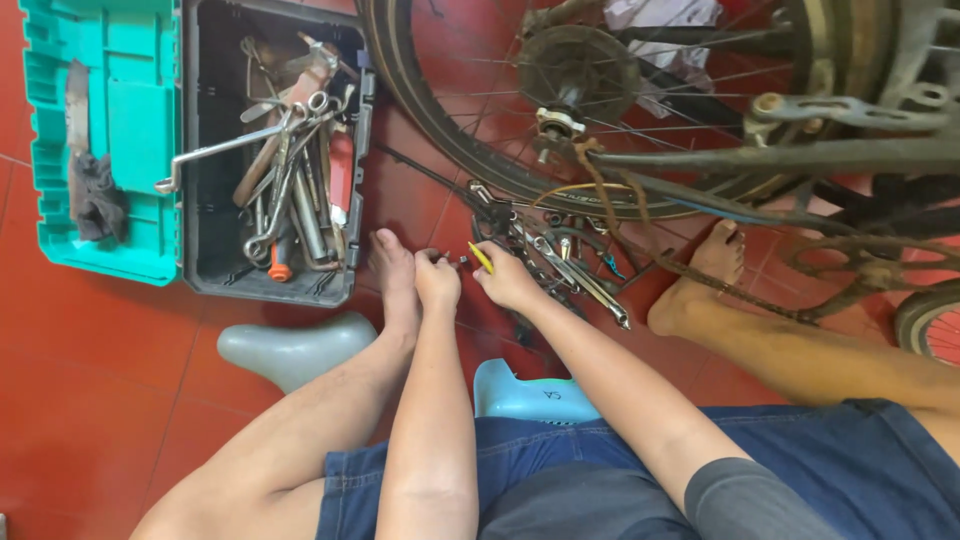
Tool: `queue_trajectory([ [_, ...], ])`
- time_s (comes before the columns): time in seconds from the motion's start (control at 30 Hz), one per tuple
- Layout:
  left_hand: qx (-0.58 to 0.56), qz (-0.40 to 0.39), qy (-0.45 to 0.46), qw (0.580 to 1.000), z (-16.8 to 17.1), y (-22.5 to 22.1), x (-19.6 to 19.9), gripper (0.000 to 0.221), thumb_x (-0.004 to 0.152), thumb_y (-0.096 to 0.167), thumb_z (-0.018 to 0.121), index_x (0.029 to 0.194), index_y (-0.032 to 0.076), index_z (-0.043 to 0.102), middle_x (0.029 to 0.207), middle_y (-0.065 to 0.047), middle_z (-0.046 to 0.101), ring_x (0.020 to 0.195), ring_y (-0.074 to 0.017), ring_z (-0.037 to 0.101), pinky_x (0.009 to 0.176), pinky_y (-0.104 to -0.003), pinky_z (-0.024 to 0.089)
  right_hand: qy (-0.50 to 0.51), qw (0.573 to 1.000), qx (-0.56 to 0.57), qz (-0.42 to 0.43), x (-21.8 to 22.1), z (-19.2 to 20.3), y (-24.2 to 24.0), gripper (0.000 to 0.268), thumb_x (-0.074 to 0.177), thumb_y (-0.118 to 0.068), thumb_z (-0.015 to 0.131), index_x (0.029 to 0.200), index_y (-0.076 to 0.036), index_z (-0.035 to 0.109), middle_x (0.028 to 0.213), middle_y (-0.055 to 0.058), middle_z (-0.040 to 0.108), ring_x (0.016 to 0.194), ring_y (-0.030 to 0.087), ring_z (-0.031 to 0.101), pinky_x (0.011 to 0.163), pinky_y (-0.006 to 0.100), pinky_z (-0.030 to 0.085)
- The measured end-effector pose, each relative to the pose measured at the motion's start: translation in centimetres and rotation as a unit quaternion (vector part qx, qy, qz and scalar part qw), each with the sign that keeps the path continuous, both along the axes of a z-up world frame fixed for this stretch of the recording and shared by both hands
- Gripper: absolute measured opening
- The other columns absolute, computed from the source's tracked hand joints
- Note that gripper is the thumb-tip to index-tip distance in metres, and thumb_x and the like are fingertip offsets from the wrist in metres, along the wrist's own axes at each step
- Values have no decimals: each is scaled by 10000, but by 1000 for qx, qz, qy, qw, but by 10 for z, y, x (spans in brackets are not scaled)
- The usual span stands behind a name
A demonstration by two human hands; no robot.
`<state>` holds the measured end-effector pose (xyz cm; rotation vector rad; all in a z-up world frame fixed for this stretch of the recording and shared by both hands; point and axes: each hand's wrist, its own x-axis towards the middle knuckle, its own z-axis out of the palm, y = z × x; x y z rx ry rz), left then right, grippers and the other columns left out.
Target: Cleaning a bicycle fender using a brush and a small scraping tool.
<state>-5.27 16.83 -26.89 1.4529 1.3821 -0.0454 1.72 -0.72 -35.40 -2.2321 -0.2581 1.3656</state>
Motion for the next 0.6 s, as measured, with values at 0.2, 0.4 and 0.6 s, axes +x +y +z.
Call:
queue_trajectory([
  [0.2,-94,-31,107,989,-158,-62,-21,252,1003,294,477,1192,191,609,780,26,782,1002,-172,724,918,-344,495,14,1000,-18,18,-3,-2,21,486,943,-206,655,1423,-196,575,1134,72,775,1210,318,671,1051,471,523],
  [0.4,-102,-60,131,984,-183,-62,-33,289,953,271,487,1186,236,654,804,40,781,972,-138,723,892,-332,515,12,999,-22,19,1,-4,18,415,944,-200,644,1359,-183,645,1137,46,778,1204,298,676,1045,464,526],
  [0.6,-19,-122,137,983,-187,-51,-31,252,890,301,644,1066,155,750,998,-84,777,1103,-289,702,971,-400,520,21,1000,9,13,7,10,9,453,983,-280,593,1422,-173,594,1221,118,741,1259,339,634,1054,490,518],
])
